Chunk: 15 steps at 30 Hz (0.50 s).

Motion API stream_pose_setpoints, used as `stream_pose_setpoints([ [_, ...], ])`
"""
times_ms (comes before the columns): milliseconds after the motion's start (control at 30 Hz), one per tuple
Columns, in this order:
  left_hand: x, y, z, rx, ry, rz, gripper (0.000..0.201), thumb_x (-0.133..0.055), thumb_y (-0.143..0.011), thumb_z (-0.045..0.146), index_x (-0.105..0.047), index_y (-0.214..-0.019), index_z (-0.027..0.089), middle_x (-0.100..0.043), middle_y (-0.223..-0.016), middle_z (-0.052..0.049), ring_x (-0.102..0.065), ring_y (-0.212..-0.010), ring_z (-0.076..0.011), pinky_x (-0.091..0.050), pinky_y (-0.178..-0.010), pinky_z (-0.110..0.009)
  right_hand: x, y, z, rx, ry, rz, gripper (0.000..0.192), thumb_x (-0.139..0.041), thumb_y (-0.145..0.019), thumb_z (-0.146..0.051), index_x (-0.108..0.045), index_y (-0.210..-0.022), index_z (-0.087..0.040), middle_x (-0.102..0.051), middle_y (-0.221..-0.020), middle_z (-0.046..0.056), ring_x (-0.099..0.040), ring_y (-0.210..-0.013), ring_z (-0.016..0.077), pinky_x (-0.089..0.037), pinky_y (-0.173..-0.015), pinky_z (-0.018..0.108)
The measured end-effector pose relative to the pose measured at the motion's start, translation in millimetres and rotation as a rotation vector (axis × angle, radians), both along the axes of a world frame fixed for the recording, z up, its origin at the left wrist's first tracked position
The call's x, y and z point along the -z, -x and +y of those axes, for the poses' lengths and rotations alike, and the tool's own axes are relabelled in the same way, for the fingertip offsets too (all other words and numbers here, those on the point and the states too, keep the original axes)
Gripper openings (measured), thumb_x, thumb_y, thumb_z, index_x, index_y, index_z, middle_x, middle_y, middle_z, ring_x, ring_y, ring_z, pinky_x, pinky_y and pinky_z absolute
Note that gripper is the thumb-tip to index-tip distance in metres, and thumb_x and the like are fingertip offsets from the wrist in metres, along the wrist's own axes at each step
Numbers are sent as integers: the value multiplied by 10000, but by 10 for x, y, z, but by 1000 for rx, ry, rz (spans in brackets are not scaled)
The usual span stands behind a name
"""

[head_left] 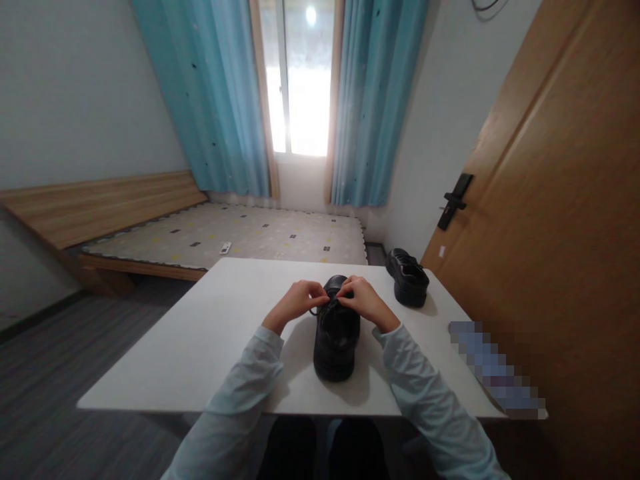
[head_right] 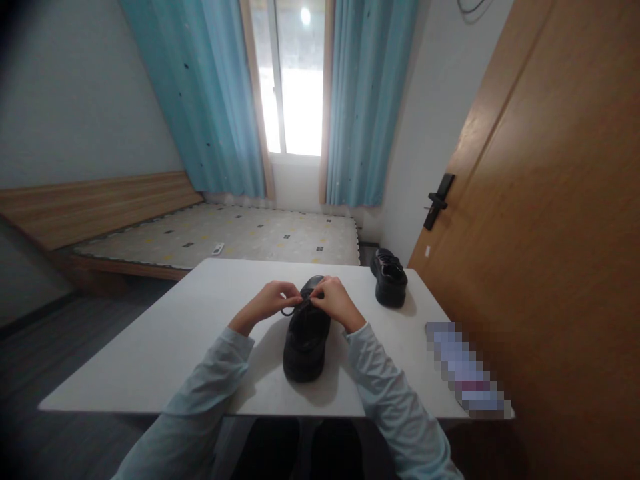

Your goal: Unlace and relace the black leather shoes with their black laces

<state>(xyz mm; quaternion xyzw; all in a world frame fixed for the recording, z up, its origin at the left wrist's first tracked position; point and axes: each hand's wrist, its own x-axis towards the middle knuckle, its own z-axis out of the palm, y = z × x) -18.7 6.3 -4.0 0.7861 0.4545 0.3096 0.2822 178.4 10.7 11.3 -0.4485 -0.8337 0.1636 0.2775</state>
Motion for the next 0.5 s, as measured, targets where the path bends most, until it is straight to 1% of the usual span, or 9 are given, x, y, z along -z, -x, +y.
stream_pose_setpoints([
  [167,-14,-11,-15,-4,6,1,226,-623,-737,350,-705,-751,140,-678,-668,-35,-600,-639,-138,-444,-612,-233,4,15,33,20,29,-52,123,-686,-659,-121,-762,-738,-177,-663,-826,62,-593,-816,178,-455,-775,275],
  [333,-6,-13,-5,20,-7,-14,229,-612,-745,370,-668,-740,147,-664,-690,-28,-591,-660,-136,-448,-605,-229,-18,27,22,38,39,-54,83,-687,-673,-133,-751,-708,-173,-649,-839,66,-585,-823,180,-453,-775,276],
  [367,-2,-11,0,9,-16,-23,248,-596,-756,389,-657,-733,149,-662,-698,-31,-590,-666,-138,-452,-606,-231,-34,25,8,33,39,-44,86,-682,-678,-122,-748,-705,-170,-646,-839,67,-585,-821,181,-453,-778,280],
  [433,12,-3,14,-53,-9,-50,301,-539,-796,425,-634,-727,148,-656,-703,-41,-591,-657,-140,-460,-601,-239,-72,18,-25,19,40,-25,97,-666,-690,-96,-738,-699,-160,-637,-819,67,-583,-816,181,-450,-784,286],
  [500,37,8,28,-122,79,-87,336,-491,-822,446,-610,-745,141,-652,-698,-51,-595,-620,-139,-463,-569,-244,-103,7,-52,12,40,-7,103,-659,-696,-77,-727,-689,-154,-622,-788,58,-578,-805,176,-447,-785,287],
])
